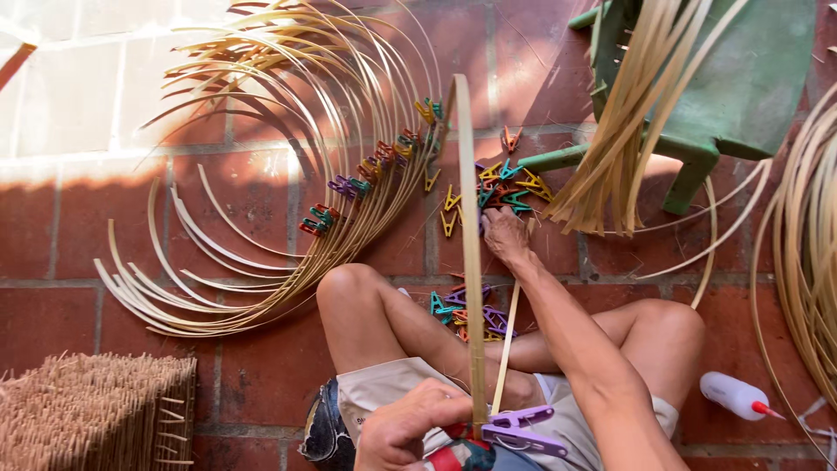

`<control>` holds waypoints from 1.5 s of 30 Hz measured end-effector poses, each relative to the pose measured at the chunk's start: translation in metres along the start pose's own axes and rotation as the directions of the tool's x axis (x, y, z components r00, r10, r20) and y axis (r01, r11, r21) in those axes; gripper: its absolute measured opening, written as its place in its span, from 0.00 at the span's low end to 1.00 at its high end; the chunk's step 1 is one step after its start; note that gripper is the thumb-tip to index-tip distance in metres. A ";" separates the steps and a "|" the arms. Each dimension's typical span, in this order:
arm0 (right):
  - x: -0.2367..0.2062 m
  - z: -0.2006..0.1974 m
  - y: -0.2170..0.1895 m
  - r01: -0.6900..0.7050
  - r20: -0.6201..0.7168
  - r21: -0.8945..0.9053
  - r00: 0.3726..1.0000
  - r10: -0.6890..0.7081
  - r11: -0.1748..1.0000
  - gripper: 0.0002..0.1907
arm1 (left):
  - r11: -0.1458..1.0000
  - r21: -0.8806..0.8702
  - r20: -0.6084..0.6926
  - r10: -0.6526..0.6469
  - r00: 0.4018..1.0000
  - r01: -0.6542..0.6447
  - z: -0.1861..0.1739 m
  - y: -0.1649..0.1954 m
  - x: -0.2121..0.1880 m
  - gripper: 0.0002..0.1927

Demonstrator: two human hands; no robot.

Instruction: The person sits on a tiled floor and assembles thin bamboo strips into circular shapes. They apply glue to the ends of the strips, overlap them to form a loop, and secure the joint with a small clothespin. The person repeats this process for multiple strips, placing the finished circles on the floor.

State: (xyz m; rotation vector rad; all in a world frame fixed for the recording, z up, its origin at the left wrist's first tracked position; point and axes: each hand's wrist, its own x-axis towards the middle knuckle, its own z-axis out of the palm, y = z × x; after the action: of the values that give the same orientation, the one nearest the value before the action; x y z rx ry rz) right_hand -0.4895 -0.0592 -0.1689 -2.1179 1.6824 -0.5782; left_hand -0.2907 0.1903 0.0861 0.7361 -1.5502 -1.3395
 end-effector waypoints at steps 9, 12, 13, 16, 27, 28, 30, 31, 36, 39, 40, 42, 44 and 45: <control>-0.023 -0.122 -0.013 -0.099 0.073 0.621 0.995 0.068 0.777 0.07 | 0.758 -0.506 -0.166 -0.554 0.816 0.412 0.042 0.027 0.013 0.26; -0.030 -0.265 -0.064 0.155 -0.028 0.736 0.979 -0.199 0.659 0.05 | 0.744 -0.559 -0.194 -0.547 0.814 0.367 0.051 0.031 0.016 0.31; -0.034 -0.301 -0.091 0.190 0.003 0.680 0.965 -0.262 0.708 0.07 | 0.754 -0.563 -0.206 -0.524 0.827 0.338 0.053 0.033 0.017 0.32; -0.039 -0.387 -0.172 0.361 0.170 0.285 0.892 -0.418 0.888 0.20 | 0.753 -0.580 -0.216 -0.509 0.834 0.310 0.057 0.040 0.020 0.36; -0.072 -0.337 -0.292 0.495 0.792 0.387 0.253 -0.556 0.778 0.11 | 0.612 -0.770 -0.212 -0.511 0.833 0.179 0.061 0.051 0.017 0.43; -0.072 -0.334 -0.295 0.484 0.854 0.326 0.217 -0.472 0.812 0.11 | 0.632 -0.747 -0.213 -0.523 0.826 0.208 0.060 0.051 0.015 0.43; -0.073 -0.333 -0.298 0.470 0.946 0.187 0.149 -0.287 0.862 0.10 | 0.628 -0.743 -0.198 -0.535 0.821 0.231 0.059 0.051 0.014 0.43; -0.072 -0.333 -0.298 0.506 0.959 0.144 0.141 -0.246 0.850 0.12 | 0.599 -0.768 -0.183 -0.546 0.818 0.228 0.059 0.050 0.013 0.42; -0.058 -0.342 -0.277 0.668 0.944 0.084 0.184 -0.274 0.740 0.25 | 0.595 -0.753 -0.180 -0.596 0.782 0.281 0.054 0.047 0.012 0.40; -0.052 -0.339 -0.264 0.686 0.902 -0.008 0.319 -0.292 0.727 0.21 | 0.538 -0.790 -0.163 -0.645 0.746 0.293 0.049 0.046 0.008 0.38; -0.051 -0.337 -0.261 0.699 0.874 -0.010 0.354 -0.334 0.715 0.22 | 0.525 -0.793 -0.153 -0.663 0.733 0.310 0.046 0.046 0.006 0.35; -0.049 -0.334 -0.260 0.754 0.772 0.063 0.378 -0.511 0.654 0.30 | 0.515 -0.796 -0.110 -0.641 0.759 0.319 0.042 0.045 0.002 0.24; -0.046 -0.332 -0.263 0.785 0.657 0.102 0.408 -0.634 0.611 0.30 | 0.535 -0.789 -0.047 -0.543 0.838 0.302 0.038 0.043 -0.001 0.13; -0.045 -0.332 -0.265 0.799 0.594 0.121 0.418 -0.688 0.589 0.31 | 0.610 -0.734 -0.077 -0.510 0.857 0.297 0.037 0.042 -0.002 0.12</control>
State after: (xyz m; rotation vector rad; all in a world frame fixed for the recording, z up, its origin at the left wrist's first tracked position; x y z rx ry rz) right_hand -0.4575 0.0298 0.2472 -2.7545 0.3600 0.0843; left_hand -0.3179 0.2169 0.1270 0.7540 -0.5335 -1.9081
